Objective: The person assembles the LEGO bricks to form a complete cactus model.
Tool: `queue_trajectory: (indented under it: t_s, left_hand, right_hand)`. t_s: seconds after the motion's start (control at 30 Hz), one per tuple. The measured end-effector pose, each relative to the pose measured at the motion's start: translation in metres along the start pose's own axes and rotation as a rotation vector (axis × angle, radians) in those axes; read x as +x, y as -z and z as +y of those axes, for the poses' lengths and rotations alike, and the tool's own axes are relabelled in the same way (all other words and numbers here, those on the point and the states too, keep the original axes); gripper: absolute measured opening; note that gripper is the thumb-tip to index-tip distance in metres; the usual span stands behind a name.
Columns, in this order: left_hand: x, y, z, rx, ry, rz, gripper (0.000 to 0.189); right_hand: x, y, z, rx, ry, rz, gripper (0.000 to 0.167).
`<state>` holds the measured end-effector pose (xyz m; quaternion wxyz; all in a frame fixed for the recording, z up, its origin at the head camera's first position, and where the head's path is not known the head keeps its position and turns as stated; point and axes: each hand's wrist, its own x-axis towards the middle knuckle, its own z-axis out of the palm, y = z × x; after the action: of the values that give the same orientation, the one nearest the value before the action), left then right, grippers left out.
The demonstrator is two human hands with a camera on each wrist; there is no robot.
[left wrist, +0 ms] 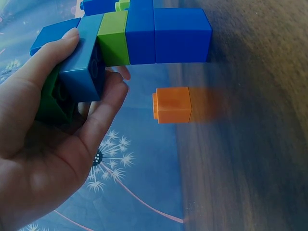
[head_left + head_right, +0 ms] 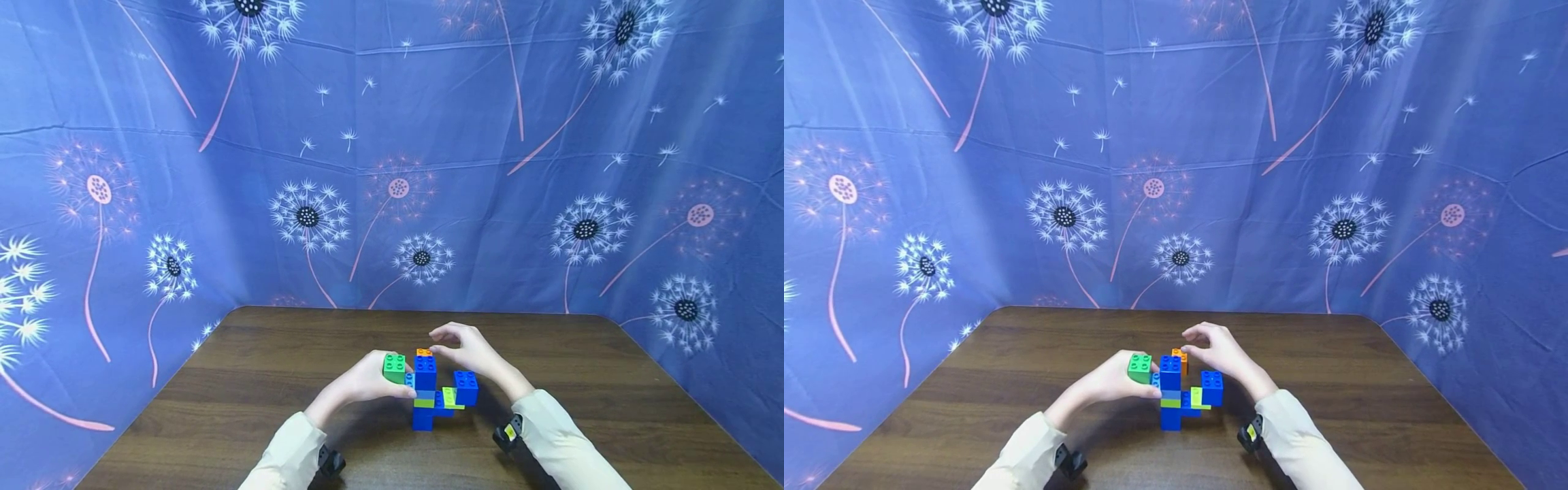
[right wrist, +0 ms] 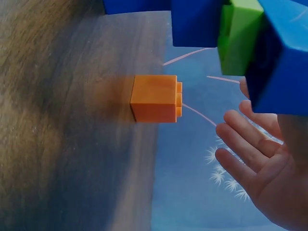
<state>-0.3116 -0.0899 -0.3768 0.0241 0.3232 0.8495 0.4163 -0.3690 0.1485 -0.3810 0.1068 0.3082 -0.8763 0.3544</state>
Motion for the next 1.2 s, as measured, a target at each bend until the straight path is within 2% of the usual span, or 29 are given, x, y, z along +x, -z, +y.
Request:
queue_trajectory:
  t_s: [0.33, 0.53, 0.87, 1.2]
  left_hand:
    - [0.002, 0.000, -0.002, -0.008, -0.007, -0.011, 0.035]
    - [0.002, -0.001, -0.003, -0.007, -0.001, -0.020, 0.034]
    - [0.001, 0.001, -0.002, -0.039, 0.014, -0.028, 0.033]
    - [-0.002, 0.002, 0.000, -0.072, 0.020, -0.025, 0.030]
  right_hand:
    - [0.005, -0.005, 0.009, 0.024, -0.032, -0.003, 0.029]
    - [0.008, -0.011, 0.017, 0.022, -0.010, -0.021, 0.033]
    - [0.011, -0.021, 0.027, -0.042, 0.033, -0.073, 0.037]
    - [0.010, -0.028, 0.031, -0.009, -0.069, -0.139, 0.043]
